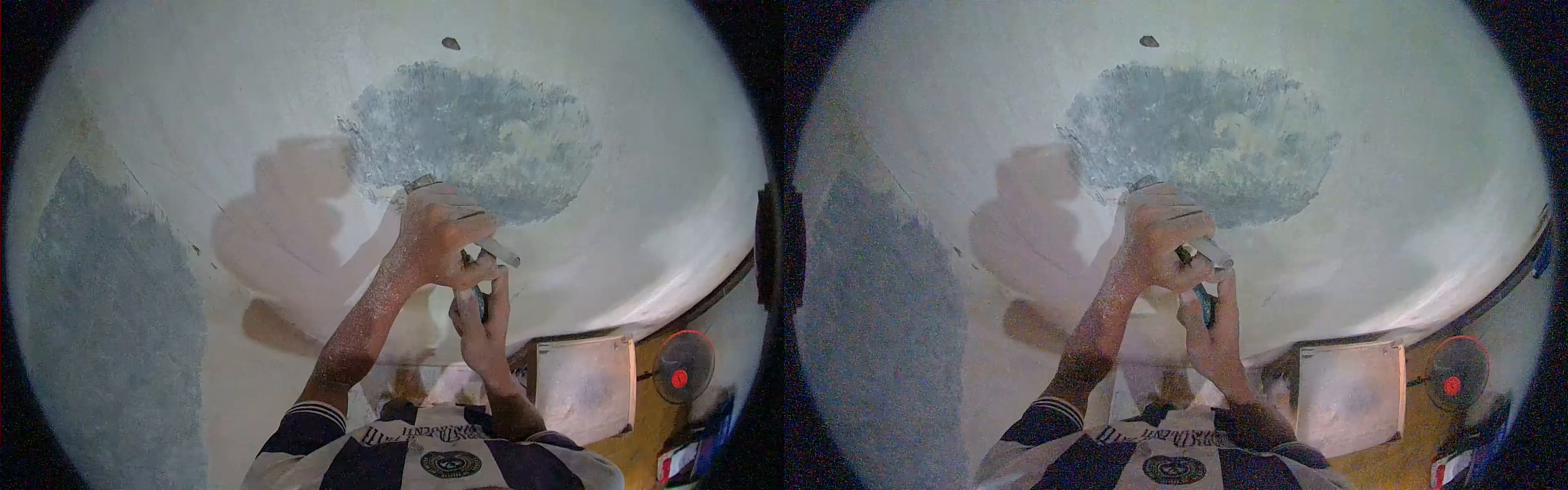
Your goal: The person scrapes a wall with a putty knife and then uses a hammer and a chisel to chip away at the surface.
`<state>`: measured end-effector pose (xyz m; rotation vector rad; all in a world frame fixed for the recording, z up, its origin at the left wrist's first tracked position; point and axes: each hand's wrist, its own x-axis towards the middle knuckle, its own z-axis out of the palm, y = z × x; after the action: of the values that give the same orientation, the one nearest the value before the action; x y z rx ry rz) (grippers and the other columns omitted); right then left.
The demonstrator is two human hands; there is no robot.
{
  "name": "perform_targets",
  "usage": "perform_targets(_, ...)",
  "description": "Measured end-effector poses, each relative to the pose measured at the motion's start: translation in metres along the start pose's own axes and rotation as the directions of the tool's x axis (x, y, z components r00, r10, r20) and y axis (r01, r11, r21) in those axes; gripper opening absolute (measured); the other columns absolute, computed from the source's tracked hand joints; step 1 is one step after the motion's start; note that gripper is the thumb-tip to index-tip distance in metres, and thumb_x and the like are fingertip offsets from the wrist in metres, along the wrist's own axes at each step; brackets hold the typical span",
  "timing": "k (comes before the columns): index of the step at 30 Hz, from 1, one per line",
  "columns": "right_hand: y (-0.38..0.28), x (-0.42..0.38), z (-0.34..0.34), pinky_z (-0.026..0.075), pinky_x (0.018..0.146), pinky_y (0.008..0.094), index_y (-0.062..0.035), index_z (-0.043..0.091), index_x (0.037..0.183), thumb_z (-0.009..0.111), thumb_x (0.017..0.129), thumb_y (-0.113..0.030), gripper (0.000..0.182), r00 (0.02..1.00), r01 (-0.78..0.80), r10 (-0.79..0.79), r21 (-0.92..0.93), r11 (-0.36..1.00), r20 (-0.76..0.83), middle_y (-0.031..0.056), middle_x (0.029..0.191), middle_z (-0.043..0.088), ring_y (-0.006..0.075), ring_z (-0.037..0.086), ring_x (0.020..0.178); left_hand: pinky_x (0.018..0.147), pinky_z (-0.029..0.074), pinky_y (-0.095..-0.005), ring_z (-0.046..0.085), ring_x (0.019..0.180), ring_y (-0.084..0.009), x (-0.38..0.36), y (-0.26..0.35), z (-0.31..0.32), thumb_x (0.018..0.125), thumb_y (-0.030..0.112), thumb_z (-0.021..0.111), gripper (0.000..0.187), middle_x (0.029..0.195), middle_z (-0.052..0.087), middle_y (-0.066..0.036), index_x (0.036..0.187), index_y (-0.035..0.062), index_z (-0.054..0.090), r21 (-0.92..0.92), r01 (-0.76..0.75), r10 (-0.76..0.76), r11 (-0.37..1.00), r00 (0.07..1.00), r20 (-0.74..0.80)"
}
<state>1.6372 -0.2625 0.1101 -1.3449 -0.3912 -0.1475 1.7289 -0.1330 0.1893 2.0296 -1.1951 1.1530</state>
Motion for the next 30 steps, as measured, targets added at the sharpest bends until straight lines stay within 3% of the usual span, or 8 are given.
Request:
perform_targets(4, 0.013, -0.017, 0.001, 0.027, 0.047, 0.0205, -0.0092, 0.031, 0.134, 0.048, 0.105, -0.019, 0.035, 0.996, -0.087, 0.087, 0.022, 0.996, -0.002, -0.0053, 0.068, 0.043, 0.0027, 0.035, 0.052, 0.056, 0.043, -0.0424, 0.056, 0.06, -0.0291, -0.021, 0.005, 0.004, 0.057, 0.038, 0.075, 0.033, 0.064, 0.056, -0.004, 0.074, 0.0118, 0.063, -0.022, 0.054, -0.052, 0.998, 0.993, 0.102)
perform_targets(7, 0.015, -0.01, 0.0, 0.027, 0.047, 0.0206, -0.01, 0.026, 0.142, 0.048, 0.105, -0.02, 0.044, 0.995, -0.1, 0.1, -0.001, 0.995, -0.018, -0.0046, 0.069, 0.043, 0.0027, 0.036, 0.053, 0.056, 0.042, -0.0421, 0.055, 0.06, -0.0284, -0.011, 0.0, 0.001, 0.056, 0.037, 0.074, 0.032, 0.063, 0.055, -0.004, 0.072, 0.0121, 0.062, 0.076, 0.002, -0.006, 0.997, 0.999, 0.049)
perform_targets(10, 0.001, 0.001, 0.001, 0.027, 0.048, 0.0202, -0.0098, 0.02, 0.148, 0.048, 0.105, -0.021, 0.052, 0.996, -0.092, 0.093, -0.01, 0.996, 0.01, -0.0034, 0.07, 0.045, 0.0029, 0.037, 0.056, 0.055, 0.042, -0.0414, 0.055, 0.059, -0.0278, 0.0, -0.005, -0.007, 0.055, 0.037, 0.074, 0.032, 0.062, 0.054, -0.004, 0.071, 0.0128, 0.061, 0.033, 0.001, -0.002, 0.999, 0.999, 0.032)
perform_targets(16, 0.033, -0.007, -0.008, 0.028, 0.048, 0.0198, -0.0086, 0.023, 0.144, 0.046, 0.105, -0.017, 0.046, 0.994, -0.088, 0.091, -0.05, 0.995, 0.068, -0.0014, 0.079, 0.047, 0.0031, 0.037, 0.055, 0.053, 0.041, -0.0394, 0.054, 0.056, -0.0272, -0.022, -0.005, 0.008, 0.053, 0.035, 0.074, 0.031, 0.059, 0.052, -0.003, 0.069, 0.0128, 0.06, 0.019, 0.025, -0.025, 1.0, 1.0, 0.019)
perform_targets(20, 0.005, 0.005, 0.004, 0.031, 0.051, 0.0202, -0.0066, 0.027, 0.138, 0.044, 0.105, -0.015, 0.038, 0.996, -0.048, 0.052, -0.062, 0.997, 0.067, -0.0001, 0.084, 0.047, 0.0038, 0.04, 0.06, 0.052, 0.041, -0.0392, 0.053, 0.054, -0.0261, -0.002, -0.004, -0.012, 0.053, 0.033, 0.073, 0.029, 0.059, 0.051, -0.002, 0.068, 0.0129, 0.059, 0.004, -0.053, 0.053, 0.999, 0.99, -0.128)
perform_targets(23, 0.018, -0.009, 0.004, 0.035, 0.056, 0.0212, -0.0052, 0.03, 0.133, 0.045, 0.104, -0.012, 0.033, 0.998, -0.03, 0.035, -0.111, 0.993, 0.047, 0.0017, 0.087, 0.048, 0.0047, 0.044, 0.068, 0.052, 0.041, -0.0389, 0.053, 0.053, -0.0255, -0.009, -0.005, -0.012, 0.054, 0.033, 0.071, 0.028, 0.059, 0.051, -0.002, 0.068, 0.013, 0.058, -0.029, -0.033, 0.031, 0.999, 0.998, -0.048)
perform_targets(25, 0.014, -0.014, 0.002, 0.041, 0.063, 0.0247, -0.0025, 0.03, 0.135, 0.047, 0.103, -0.011, 0.037, 0.997, -0.058, 0.069, -0.261, 0.964, 0.033, 0.0042, 0.093, 0.049, 0.0083, 0.048, 0.075, 0.052, 0.041, -0.039, 0.053, 0.053, -0.0256, -0.02, -0.008, 0.001, 0.053, 0.033, 0.07, 0.027, 0.059, 0.051, -0.002, 0.067, 0.0129, 0.057, -0.06, -0.009, 0.009, 0.998, 1.0, 0.009)
perform_targets(30, 0.005, -0.012, 0.012, 0.044, 0.065, 0.0273, 0.0001, 0.032, 0.132, 0.049, 0.102, -0.012, 0.037, 0.997, 0.08, -0.075, -0.372, 0.925, 0.028, 0.0078, 0.097, 0.05, 0.0124, 0.05, 0.075, 0.052, 0.042, -0.0379, 0.054, 0.054, -0.0247, -0.012, -0.01, -0.01, 0.052, 0.035, 0.069, 0.029, 0.058, 0.05, -0.002, 0.067, 0.0129, 0.058, -0.055, -0.083, 0.08, 0.995, 0.995, -0.055)
